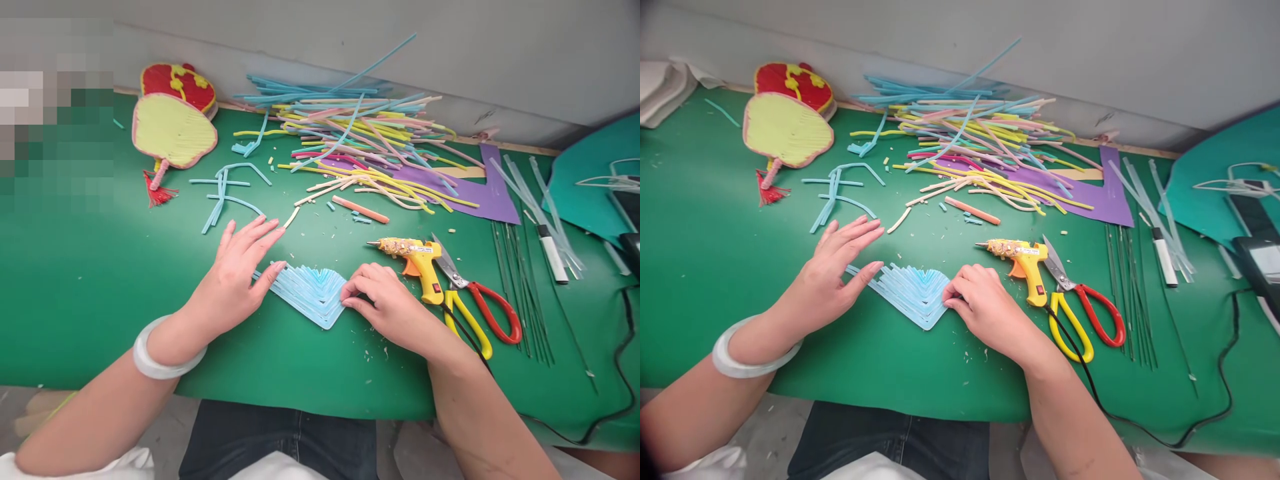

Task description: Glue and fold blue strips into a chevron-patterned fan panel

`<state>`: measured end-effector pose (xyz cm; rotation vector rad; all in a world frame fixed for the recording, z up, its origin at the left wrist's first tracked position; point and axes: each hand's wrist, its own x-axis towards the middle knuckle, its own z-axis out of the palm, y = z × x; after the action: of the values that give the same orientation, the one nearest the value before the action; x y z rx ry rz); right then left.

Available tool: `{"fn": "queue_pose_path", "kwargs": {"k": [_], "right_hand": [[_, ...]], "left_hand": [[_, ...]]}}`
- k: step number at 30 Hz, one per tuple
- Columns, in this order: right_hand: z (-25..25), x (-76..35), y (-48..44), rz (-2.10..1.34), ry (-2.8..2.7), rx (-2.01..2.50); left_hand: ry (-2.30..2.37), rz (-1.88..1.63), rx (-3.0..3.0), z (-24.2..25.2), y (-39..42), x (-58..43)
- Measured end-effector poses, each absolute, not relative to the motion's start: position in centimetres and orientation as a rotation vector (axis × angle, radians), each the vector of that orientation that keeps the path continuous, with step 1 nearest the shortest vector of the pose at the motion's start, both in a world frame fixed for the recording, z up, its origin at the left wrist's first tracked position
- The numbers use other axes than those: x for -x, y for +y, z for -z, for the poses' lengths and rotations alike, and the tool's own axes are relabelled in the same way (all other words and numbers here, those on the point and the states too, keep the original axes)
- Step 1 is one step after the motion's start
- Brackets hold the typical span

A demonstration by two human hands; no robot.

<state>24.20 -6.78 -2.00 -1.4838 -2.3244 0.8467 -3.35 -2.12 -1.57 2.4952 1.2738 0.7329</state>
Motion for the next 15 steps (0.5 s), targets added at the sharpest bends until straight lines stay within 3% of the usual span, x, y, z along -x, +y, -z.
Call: {"fn": "queue_pose_path", "kwargs": {"k": [5,15], "right_hand": [[1.9,-24.2,-6.8,-0.840,-2.295,1.485],[1.9,-24.3,-6.7,-0.906,-2.258,1.474]], "left_hand": [[1.400,-0.873,-2.245,0.8,-2.3,3.2],[1.630,-0.688,-1.835,-0.7,-2.3,2.9]]}}
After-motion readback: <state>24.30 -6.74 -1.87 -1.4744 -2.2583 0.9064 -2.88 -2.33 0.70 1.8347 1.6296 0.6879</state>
